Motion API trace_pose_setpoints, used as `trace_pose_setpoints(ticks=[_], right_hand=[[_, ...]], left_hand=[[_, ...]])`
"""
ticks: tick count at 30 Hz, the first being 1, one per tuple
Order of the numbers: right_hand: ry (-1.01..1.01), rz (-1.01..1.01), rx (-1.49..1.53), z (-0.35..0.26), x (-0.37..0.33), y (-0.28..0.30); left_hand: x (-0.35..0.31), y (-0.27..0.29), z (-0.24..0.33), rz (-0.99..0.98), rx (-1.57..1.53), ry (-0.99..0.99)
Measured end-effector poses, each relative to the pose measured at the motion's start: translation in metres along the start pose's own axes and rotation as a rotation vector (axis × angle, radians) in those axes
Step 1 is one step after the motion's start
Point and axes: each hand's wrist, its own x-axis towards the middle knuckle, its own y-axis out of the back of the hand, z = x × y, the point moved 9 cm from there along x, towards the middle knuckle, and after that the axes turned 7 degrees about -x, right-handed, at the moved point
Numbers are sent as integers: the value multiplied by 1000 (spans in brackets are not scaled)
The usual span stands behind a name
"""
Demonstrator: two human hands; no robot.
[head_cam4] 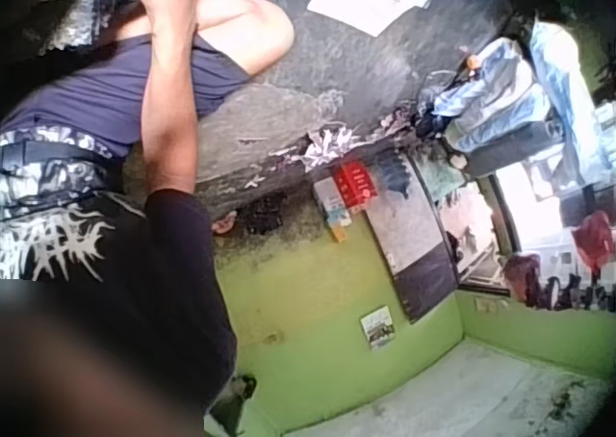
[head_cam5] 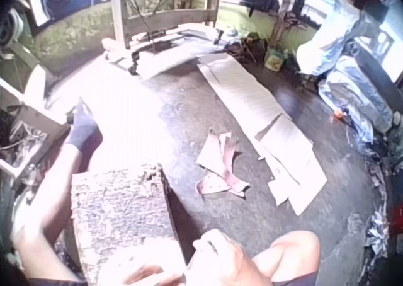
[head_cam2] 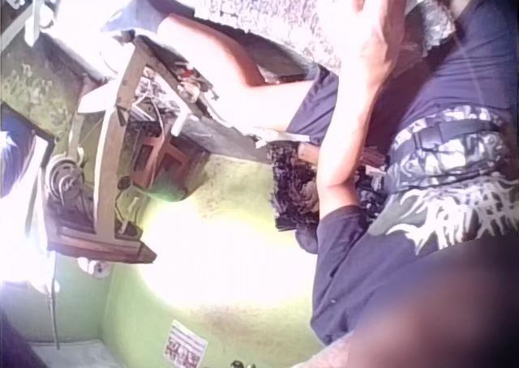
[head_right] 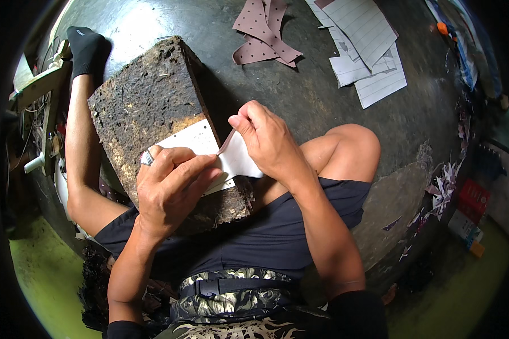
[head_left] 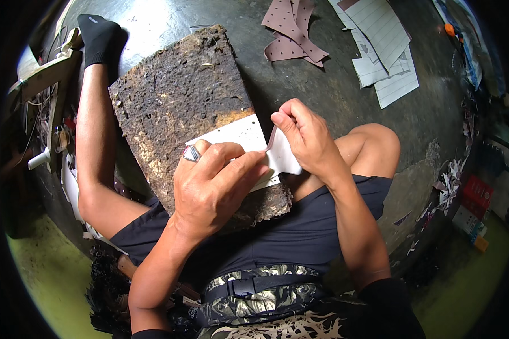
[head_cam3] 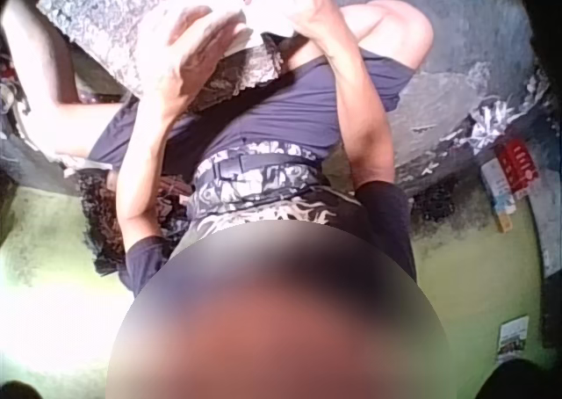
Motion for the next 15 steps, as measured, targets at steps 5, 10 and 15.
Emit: trace_pose_setpoints(ticks=[5, 10, 15], right_hand=[[3, -30, -26, 8, 5, 0], [15, -18, -66, 17, 10, 0], [-16, -56, -87, 23, 12, -1]], left_hand=[[0, 0, 1, -2, 9, -18], [0, 0, 1, -10, 4, -19], [0, 1, 1, -9, -3, -10]])
